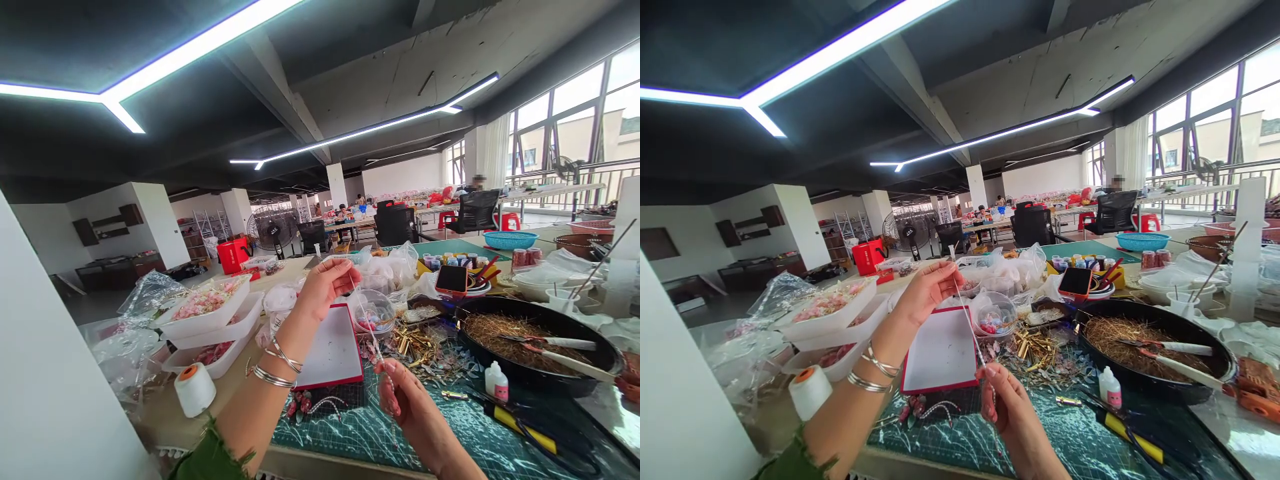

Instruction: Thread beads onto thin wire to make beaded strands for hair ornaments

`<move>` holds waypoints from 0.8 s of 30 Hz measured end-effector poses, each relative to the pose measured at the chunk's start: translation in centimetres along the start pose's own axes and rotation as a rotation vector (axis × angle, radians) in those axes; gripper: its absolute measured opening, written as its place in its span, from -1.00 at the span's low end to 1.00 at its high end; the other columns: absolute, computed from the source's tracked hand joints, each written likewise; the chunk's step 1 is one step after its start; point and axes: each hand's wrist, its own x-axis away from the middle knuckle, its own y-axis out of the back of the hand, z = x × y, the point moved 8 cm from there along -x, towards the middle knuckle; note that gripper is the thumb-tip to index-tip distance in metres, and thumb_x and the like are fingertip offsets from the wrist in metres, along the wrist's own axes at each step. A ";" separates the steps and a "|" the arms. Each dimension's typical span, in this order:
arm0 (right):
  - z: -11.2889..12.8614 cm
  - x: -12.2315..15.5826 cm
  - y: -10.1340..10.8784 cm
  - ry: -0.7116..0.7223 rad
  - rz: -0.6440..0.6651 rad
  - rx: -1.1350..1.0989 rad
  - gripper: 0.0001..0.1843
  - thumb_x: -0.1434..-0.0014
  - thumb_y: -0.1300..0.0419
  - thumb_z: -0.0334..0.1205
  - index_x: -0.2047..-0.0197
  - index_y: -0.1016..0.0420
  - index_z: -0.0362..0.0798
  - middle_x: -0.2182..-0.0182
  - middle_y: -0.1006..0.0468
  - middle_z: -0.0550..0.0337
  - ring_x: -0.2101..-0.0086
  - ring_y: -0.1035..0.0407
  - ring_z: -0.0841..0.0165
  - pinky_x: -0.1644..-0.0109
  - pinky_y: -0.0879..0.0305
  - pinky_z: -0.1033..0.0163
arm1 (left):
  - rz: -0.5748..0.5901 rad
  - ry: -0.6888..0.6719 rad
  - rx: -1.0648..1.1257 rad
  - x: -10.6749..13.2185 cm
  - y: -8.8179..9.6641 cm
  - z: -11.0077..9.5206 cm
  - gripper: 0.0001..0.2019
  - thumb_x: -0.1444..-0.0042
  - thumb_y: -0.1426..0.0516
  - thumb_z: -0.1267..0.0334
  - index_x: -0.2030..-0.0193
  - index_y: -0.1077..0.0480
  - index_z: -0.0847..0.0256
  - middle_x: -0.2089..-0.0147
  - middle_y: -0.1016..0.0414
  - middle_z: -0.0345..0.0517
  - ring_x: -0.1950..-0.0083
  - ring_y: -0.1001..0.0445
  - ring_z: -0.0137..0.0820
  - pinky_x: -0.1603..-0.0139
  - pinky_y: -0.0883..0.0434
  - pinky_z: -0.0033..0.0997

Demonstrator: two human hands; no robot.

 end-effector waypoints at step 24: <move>0.1 -0.1 0.5 0.018 -0.018 0.037 -0.72 -0.16 0.03 -0.09 0.34 -0.40 -0.08 0.74 -0.21 0.37 0.67 0.01 0.55 0.57 0.05 0.39 | 0.056 0.031 0.006 0.5 -1.1 1.6 -0.89 -0.01 -0.12 0.27 0.38 -0.40 0.27 0.41 -0.50 -0.13 0.34 -0.45 -0.46 0.22 -0.33 -0.43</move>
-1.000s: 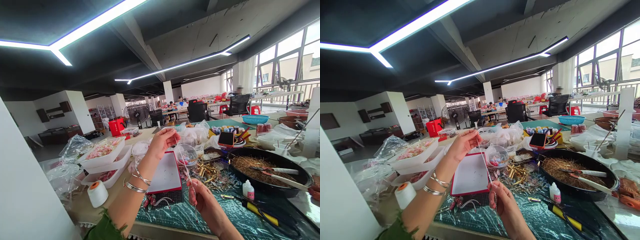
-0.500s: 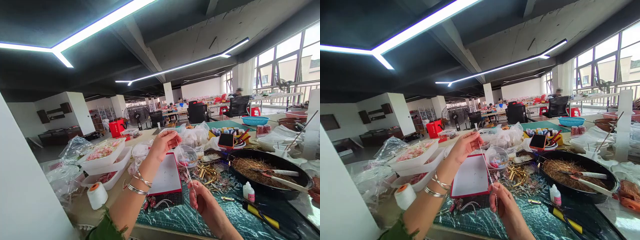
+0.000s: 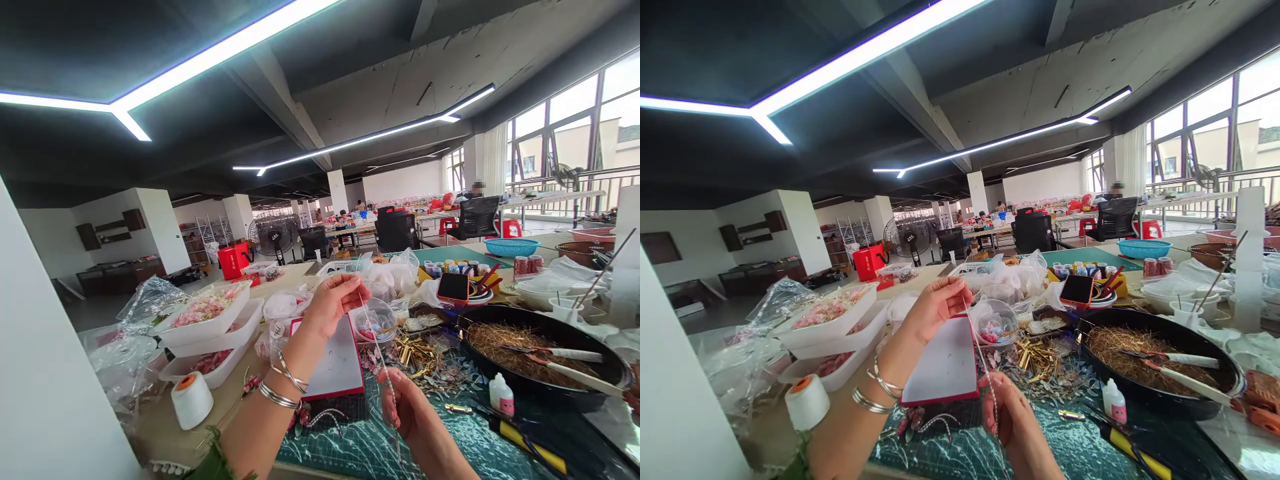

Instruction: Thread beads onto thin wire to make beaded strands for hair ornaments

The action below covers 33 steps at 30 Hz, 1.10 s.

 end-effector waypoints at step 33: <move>8.5 -4.4 0.5 0.232 -0.121 0.240 -0.86 -0.09 -0.09 -0.13 0.39 -0.36 0.00 0.33 -0.44 0.23 0.34 -0.25 0.40 0.34 -0.17 0.34 | -0.015 0.111 0.116 3.4 -2.1 11.1 -0.85 0.06 -0.18 0.24 0.41 -0.41 0.31 0.44 -0.39 -0.13 0.38 -0.33 -0.44 0.28 -0.25 -0.42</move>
